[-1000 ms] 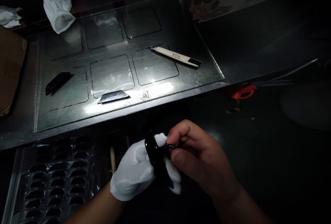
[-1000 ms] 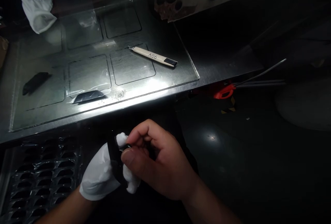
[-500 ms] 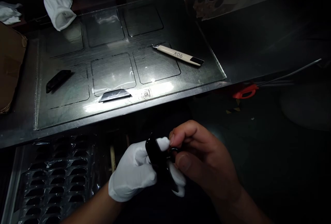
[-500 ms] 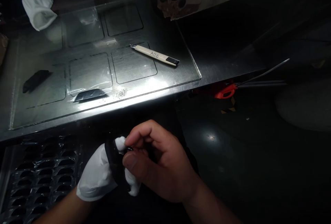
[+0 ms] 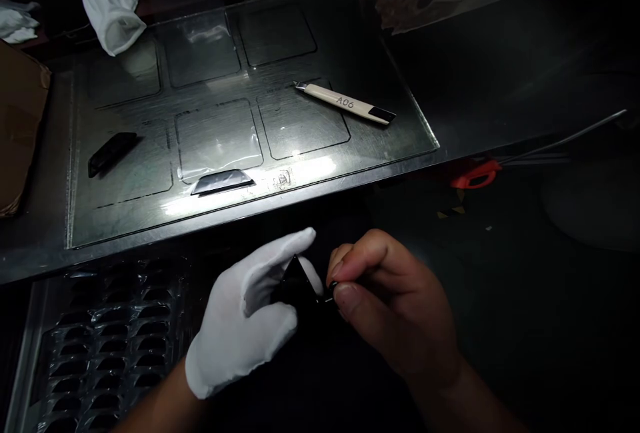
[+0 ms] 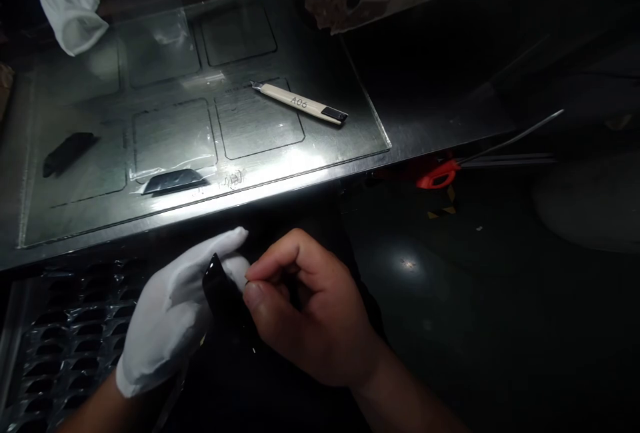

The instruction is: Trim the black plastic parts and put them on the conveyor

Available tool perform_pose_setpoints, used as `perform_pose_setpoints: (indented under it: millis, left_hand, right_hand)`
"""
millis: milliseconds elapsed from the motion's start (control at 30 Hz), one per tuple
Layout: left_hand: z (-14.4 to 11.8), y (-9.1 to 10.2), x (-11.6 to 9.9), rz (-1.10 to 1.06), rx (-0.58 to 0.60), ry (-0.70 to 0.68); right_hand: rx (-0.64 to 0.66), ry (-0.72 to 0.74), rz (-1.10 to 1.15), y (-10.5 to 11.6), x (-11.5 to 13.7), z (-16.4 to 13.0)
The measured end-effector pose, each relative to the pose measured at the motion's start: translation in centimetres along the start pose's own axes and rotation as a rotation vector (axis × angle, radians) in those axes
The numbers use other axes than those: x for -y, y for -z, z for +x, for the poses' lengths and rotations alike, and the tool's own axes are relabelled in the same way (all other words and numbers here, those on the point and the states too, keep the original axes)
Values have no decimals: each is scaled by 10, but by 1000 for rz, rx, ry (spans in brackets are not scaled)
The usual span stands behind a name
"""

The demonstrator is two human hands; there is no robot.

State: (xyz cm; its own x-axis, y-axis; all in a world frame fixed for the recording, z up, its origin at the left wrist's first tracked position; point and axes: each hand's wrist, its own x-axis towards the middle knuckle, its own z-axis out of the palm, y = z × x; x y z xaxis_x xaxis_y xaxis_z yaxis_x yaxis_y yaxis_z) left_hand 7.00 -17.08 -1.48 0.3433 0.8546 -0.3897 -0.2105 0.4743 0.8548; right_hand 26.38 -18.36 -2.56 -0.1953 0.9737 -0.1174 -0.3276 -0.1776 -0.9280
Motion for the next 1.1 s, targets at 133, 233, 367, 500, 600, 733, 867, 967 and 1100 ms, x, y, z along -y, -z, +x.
perform_pose_setpoints:
  millis: [133,233,367,500,600,733,867,967,1100]
  left_hand:
    - [3,-8,-14,361,-124,-198]
    - [5,-12,-19,489,-205,-183]
    - [6,-11,-18,335,-311,-120]
    - [5,-11,-12,185,-355,-177]
    - [5,-12,-8,194,-401,-170]
    - [9,-8,-1,227,-446,18]
    - [9,0,14,-38,-270,198]
    - [4,6,29,-288,-163,267]
    - [-4,11,42,-499,-23,190]
  right_hand:
    - [24,15,-77,0,-3,-1]
    - [44,45,-124,-1,-4,-2]
    - [41,26,-134,0,-3,-2]
    - [32,5,-85,1,-2,0]
    - [13,-9,-67,1,-2,1]
    - [-20,1,-157,2,-1,3]
    - [71,153,-304,6,-3,8]
    - [159,305,-349,8,-6,13]
    - [202,313,-385,8,-10,14]
